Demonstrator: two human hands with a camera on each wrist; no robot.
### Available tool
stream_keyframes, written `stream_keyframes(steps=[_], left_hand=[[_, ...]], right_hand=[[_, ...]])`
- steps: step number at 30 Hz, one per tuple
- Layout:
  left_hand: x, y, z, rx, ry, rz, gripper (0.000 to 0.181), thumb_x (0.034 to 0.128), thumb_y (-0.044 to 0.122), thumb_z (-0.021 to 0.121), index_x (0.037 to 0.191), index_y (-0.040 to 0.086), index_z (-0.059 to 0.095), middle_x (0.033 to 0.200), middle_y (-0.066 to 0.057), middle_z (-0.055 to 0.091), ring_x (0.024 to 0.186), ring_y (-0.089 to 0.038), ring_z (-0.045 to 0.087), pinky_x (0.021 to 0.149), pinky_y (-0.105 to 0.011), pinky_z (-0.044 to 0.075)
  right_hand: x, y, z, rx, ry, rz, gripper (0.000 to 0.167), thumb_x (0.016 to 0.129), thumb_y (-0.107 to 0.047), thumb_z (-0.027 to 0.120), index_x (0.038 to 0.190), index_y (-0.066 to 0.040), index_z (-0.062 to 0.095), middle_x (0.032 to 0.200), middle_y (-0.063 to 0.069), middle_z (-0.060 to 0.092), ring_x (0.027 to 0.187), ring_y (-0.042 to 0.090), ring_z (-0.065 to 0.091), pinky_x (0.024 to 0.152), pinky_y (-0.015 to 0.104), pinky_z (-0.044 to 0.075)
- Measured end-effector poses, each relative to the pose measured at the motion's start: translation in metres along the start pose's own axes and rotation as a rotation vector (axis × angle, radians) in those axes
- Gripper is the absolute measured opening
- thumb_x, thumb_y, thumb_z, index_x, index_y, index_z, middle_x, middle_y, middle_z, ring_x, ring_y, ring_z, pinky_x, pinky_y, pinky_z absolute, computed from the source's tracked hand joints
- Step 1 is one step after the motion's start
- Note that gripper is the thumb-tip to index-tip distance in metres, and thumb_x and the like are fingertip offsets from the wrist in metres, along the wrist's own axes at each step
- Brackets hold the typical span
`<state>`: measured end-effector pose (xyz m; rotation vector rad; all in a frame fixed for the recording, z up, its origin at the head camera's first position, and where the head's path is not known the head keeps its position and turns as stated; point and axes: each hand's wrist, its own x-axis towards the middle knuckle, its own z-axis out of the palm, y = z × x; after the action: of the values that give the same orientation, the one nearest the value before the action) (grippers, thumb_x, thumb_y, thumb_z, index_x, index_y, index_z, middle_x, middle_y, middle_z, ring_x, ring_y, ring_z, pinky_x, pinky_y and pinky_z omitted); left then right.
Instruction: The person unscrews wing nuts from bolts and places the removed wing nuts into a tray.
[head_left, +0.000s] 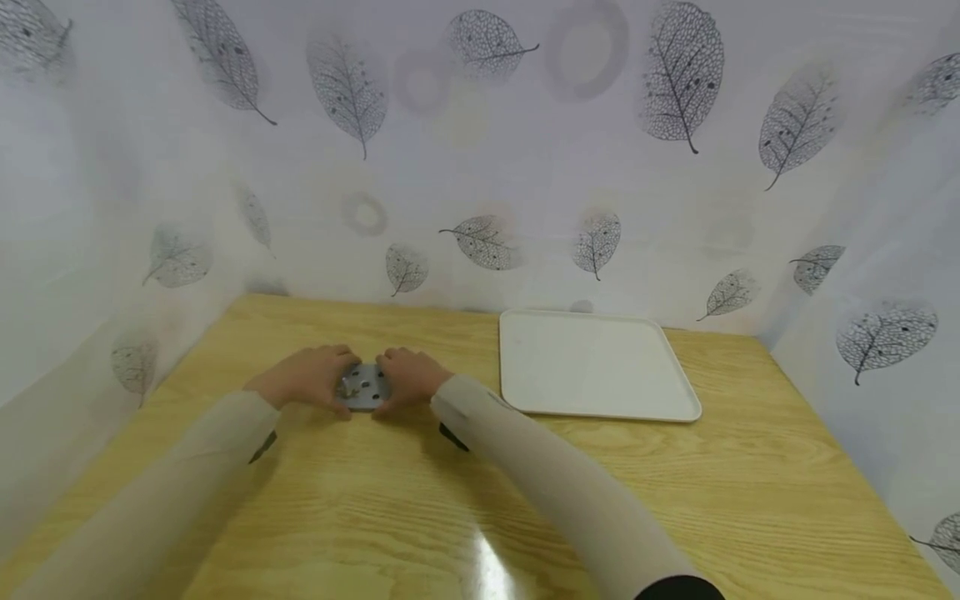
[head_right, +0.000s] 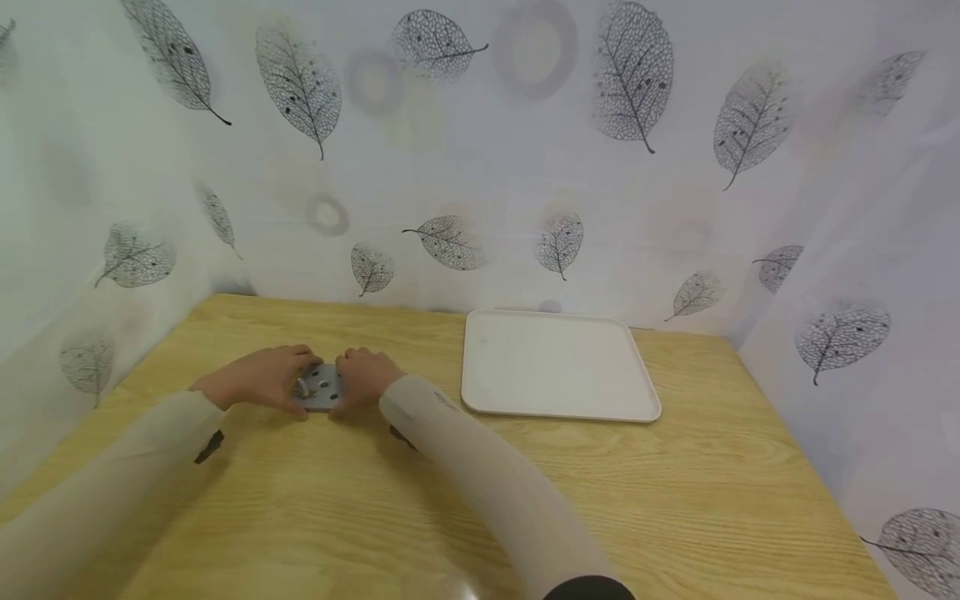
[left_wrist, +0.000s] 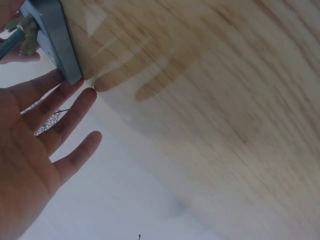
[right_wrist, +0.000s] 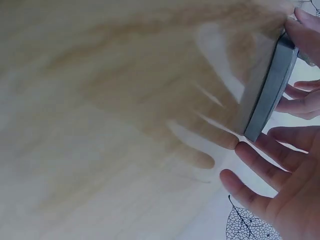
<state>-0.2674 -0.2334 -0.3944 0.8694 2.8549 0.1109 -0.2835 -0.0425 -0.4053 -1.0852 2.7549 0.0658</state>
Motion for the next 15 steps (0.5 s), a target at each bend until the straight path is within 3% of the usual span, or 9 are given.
stream_keyframes(steps=[7, 15], left_hand=[[0.002, 0.000, -0.005, -0.017, -0.032, -0.005, 0.085, 0.0585, 0.047, 0.083, 0.124, -0.001, 0.055, 0.104, -0.006, 0.058, 0.084, -0.015, 0.055, 0.074, -0.033, 0.050], [0.004, -0.002, -0.005, -0.010, -0.025, 0.012, 0.079, 0.0578, 0.045, 0.083, 0.117, 0.000, 0.059, 0.098, -0.003, 0.059, 0.078, -0.012, 0.053, 0.068, -0.028, 0.048]], right_hand=[[0.005, -0.001, -0.002, 0.069, -0.045, 0.043, 0.091, 0.068, -0.062, 0.072, 0.138, -0.012, 0.042, 0.122, -0.002, 0.050, 0.097, 0.009, 0.047, 0.078, 0.024, 0.046], [0.012, 0.002, 0.002, 0.129, -0.055, 0.067, 0.066, 0.067, -0.059, 0.075, 0.115, -0.017, 0.058, 0.105, -0.006, 0.048, 0.087, 0.009, 0.046, 0.070, 0.024, 0.042]])
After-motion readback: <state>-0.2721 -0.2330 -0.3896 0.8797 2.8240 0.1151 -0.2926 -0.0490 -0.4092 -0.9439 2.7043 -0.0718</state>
